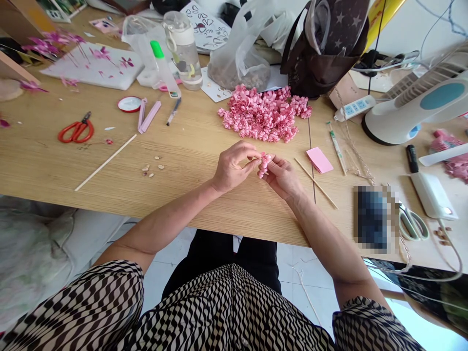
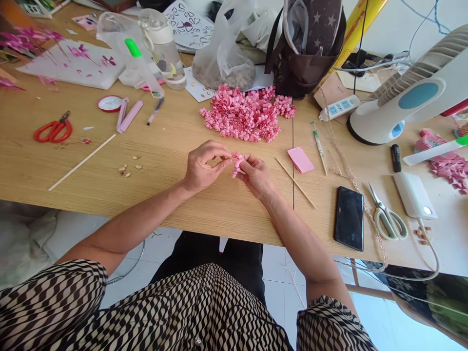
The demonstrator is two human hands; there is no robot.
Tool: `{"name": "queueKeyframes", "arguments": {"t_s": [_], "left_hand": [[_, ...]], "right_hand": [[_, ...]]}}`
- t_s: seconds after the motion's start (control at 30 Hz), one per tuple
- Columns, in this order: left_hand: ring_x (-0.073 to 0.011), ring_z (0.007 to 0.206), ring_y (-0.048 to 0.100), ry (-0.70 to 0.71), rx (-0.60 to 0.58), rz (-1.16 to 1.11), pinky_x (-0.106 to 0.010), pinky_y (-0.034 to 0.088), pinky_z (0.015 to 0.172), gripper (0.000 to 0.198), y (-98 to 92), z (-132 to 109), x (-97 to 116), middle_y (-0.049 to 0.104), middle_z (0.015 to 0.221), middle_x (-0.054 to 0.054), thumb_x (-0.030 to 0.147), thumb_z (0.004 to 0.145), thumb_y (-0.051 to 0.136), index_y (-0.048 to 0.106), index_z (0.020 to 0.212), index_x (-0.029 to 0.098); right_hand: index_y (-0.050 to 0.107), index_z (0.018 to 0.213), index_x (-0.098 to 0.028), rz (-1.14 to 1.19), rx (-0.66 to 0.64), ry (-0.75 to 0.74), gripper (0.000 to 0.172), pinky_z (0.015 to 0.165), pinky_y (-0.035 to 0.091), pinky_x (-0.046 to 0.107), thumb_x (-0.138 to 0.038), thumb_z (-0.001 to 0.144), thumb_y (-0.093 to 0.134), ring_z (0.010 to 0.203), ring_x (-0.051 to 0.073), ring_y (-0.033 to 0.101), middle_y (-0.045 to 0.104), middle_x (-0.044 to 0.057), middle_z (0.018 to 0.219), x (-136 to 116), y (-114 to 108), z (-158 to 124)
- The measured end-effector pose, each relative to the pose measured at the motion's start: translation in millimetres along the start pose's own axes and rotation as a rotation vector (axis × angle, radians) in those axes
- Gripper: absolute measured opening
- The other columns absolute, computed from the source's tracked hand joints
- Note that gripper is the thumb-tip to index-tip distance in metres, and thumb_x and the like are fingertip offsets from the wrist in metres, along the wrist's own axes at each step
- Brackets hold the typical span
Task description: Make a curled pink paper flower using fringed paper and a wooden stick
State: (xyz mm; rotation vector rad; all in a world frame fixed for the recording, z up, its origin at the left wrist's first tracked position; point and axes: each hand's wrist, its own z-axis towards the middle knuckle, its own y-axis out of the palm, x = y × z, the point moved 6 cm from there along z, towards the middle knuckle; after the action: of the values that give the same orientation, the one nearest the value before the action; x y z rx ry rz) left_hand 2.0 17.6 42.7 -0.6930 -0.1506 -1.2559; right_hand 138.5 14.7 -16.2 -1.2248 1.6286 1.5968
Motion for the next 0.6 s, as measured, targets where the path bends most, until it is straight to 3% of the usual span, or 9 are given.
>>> {"name": "queueKeyframes", "arguments": {"t_s": [0.3, 0.6], "left_hand": [[-0.011, 0.08, 0.063, -0.003, -0.021, -0.029, -0.024, 0.051, 0.069, 0.007, 0.7, 0.1, -0.8, 0.07, 0.091, -0.003, 0.027, 0.09, 0.065, 0.066, 0.092, 0.02], [-0.0106, 0.071, 0.06, 0.013, -0.007, -0.038, -0.025, 0.05, 0.065, 0.017, 2.1, -0.1, 1.4, 0.068, 0.08, -0.002, 0.037, 0.089, 0.065, 0.065, 0.084, 0.02]], "right_hand": [[0.063, 0.078, -0.021, -0.02, 0.005, -0.014, 0.026, 0.065, 0.048, 0.023, -0.037, 0.069, 0.081, 0.065, 0.007, 0.051, 0.058, -0.005, 0.072, -0.9, -0.6, 0.0], [0.065, 0.078, -0.02, -0.03, -0.013, -0.037, 0.031, 0.064, 0.048, 0.025, -0.039, 0.064, 0.085, 0.063, 0.008, 0.053, 0.06, -0.004, 0.072, -1.2, 2.9, -0.6]]}}
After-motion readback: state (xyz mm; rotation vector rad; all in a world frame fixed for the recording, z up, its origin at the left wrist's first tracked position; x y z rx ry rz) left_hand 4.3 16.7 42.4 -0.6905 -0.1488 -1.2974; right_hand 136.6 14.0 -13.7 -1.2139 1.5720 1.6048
